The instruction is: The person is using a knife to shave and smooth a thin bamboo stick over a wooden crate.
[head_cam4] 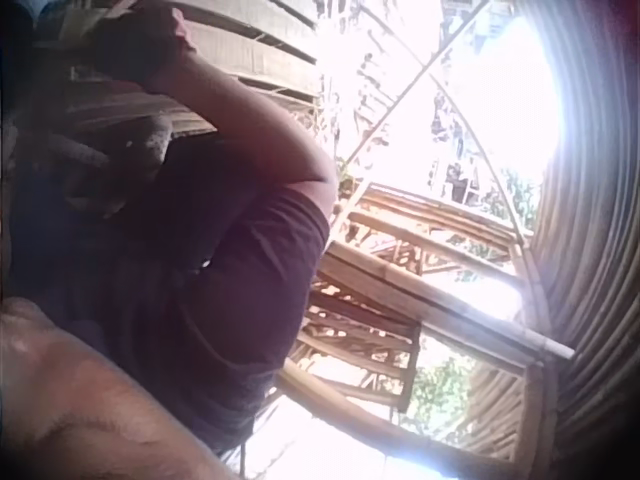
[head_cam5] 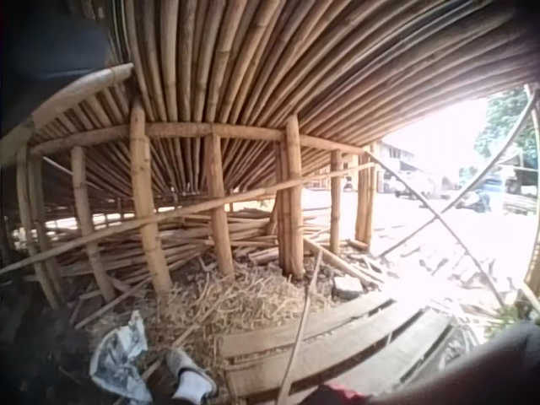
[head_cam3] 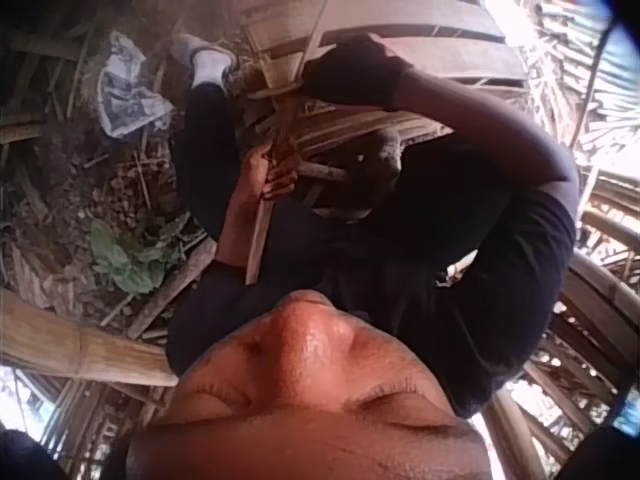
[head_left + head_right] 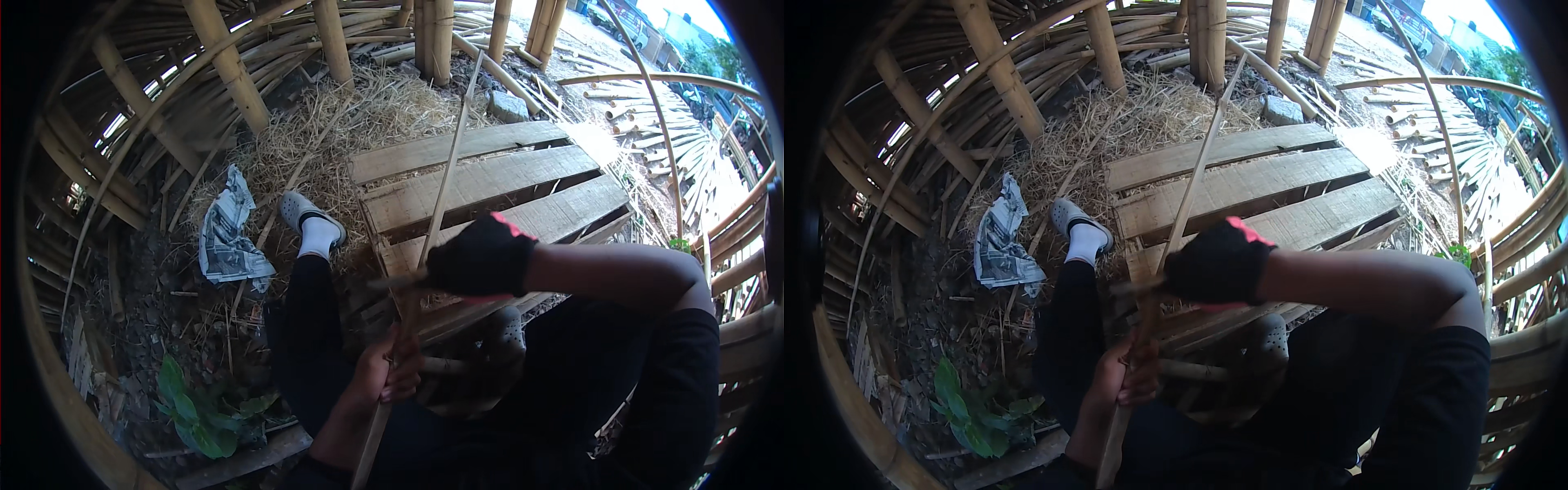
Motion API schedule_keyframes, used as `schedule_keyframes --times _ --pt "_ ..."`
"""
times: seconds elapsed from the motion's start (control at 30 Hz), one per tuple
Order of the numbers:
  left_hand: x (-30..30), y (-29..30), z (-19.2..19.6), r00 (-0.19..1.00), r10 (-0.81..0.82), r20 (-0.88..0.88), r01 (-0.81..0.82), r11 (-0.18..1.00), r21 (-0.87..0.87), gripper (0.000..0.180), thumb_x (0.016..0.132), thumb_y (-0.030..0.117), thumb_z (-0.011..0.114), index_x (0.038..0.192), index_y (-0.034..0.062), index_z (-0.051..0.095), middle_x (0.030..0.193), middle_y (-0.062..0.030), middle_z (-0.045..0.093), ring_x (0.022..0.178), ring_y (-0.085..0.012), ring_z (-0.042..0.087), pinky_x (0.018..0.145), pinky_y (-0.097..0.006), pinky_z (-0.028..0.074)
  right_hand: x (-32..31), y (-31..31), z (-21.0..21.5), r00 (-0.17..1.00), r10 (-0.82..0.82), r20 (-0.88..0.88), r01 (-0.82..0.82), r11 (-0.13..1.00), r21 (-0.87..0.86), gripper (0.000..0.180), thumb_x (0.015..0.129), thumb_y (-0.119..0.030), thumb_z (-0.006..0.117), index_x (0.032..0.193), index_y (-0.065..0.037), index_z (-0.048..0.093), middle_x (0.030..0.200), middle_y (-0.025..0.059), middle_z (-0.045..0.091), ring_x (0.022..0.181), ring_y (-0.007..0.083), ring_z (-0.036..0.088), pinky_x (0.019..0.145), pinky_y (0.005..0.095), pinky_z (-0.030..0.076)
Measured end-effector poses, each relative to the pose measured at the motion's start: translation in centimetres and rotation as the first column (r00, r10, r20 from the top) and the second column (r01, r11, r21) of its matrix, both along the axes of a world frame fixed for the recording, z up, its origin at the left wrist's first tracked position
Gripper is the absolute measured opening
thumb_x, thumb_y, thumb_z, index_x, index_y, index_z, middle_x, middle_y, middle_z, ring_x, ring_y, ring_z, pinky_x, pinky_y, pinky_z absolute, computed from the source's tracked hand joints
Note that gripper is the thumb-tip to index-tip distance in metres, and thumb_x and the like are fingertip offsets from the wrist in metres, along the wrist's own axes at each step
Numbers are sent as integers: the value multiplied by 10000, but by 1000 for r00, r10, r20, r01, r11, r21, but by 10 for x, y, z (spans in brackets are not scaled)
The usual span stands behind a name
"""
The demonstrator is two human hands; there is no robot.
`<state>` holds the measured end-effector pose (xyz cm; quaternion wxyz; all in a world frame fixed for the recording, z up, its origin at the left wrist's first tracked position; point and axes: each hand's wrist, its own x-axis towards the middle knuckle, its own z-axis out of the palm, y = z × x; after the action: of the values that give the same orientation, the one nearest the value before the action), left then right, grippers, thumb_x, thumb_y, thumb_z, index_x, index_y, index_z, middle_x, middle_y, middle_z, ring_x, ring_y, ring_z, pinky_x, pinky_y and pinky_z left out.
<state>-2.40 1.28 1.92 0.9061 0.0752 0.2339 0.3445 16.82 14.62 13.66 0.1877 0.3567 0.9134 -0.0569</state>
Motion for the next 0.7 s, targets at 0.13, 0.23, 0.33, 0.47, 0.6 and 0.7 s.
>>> schedule_keyframes --times 0.13,0.23,0.33,0.47,0.6,0.7 --pt "-1 -1 -3 995 -6 -97 10 999 45 425 1012 532 293 830 171 422 476 40 292 300 -60 239 275 -203 186 5 7 -10 970 212 -122 -217 976 -27 333 916 -445 497 1066 -208 678 870 84 699 813 298 688 684 408 548" --pt "-2 2 -7 999 -12 45 14 999 -30 424 1019 512 277 824 169 431 469 33 289 291 -73 256 267 -208 210 7 -4 -15 964 210 -165 -206 978 39 333 913 -456 502 1037 -209 688 827 72 697 750 299 684 635 413 545" --pt "1 -2 -6 1000 4 -8 -4 1000 -1 429 1025 498 262 809 170 435 463 28 285 283 -83 265 259 -214 228 7 -8 -25 971 162 -178 -152 986 67 282 898 -429 538 944 -188 677 764 45 681 655 284 665 545 401 520" --pt "0 4 -12 991 -2 137 1 1000 3 434 1008 544 282 861 167 439 478 27 297 292 -85 241 271 -224 206 15 12 -29 889 338 -310 -282 936 212 271 875 -415 584 848 -154 655 687 29 659 556 269 641 469 389 495" --pt "3 -2 -10 993 45 -111 -36 996 85 445 1004 558 271 850 172 429 479 24 294 289 -87 241 268 -228 209 6 -7 -26 955 219 -201 -169 957 237 263 872 -409 586 866 -157 664 691 25 664 561 267 645 464 386 491" --pt "-2 2 -18 1000 21 3 -22 994 106 448 1002 565 272 844 177 429 478 23 291 289 -86 245 269 -227 209 6 14 -23 843 399 -361 -332 914 233 371 918 -486 505 1005 -179 694 767 62 697 675 264 694 577 408 544"
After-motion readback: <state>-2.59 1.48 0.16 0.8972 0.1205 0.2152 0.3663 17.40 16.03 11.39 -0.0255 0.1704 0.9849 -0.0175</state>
